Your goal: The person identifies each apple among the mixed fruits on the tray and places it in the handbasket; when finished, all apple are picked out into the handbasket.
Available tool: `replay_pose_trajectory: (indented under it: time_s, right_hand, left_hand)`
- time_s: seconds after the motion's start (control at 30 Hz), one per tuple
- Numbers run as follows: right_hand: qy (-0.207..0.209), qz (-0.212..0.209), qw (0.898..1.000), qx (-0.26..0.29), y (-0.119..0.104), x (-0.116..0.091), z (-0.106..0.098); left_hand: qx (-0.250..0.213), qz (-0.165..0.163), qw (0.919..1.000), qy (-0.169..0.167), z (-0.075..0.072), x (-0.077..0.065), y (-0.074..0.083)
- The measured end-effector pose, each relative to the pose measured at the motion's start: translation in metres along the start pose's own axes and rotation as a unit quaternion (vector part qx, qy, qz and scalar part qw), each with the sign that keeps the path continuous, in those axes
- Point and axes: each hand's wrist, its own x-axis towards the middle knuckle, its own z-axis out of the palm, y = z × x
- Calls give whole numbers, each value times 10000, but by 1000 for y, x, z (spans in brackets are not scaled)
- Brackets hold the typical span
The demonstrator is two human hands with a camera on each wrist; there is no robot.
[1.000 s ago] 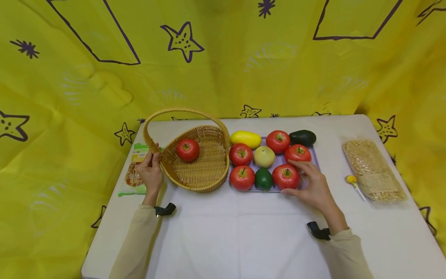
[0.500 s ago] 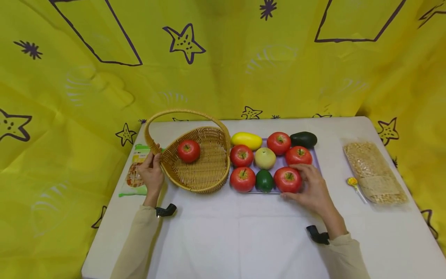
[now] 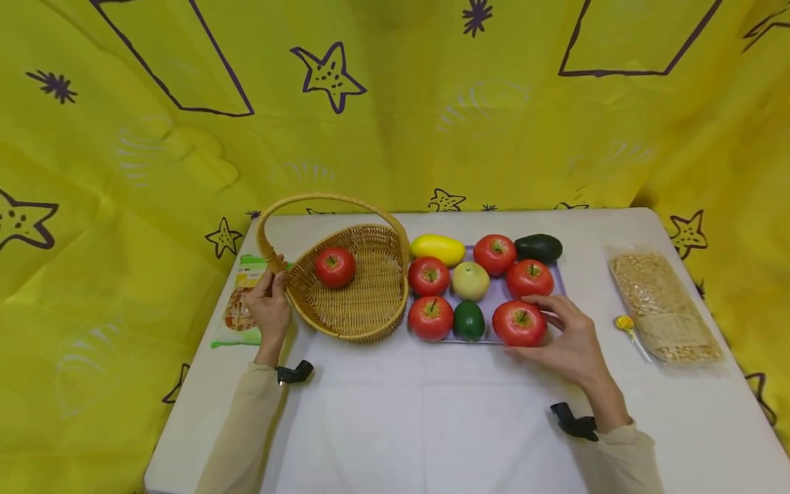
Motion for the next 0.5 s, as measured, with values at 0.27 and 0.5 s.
replay_pose_trajectory:
  time_s: [0.27, 0.5]
  right_hand:
    - [-219, 124, 9970, 726, -30, 11, -7]
    - [-224, -227, 9916, 1253, -24, 25, 5]
  left_hand:
    - [-61, -35, 10000, 65, -1, 1, -2]
    - [-15, -81, 9999, 105, 0, 0, -1]
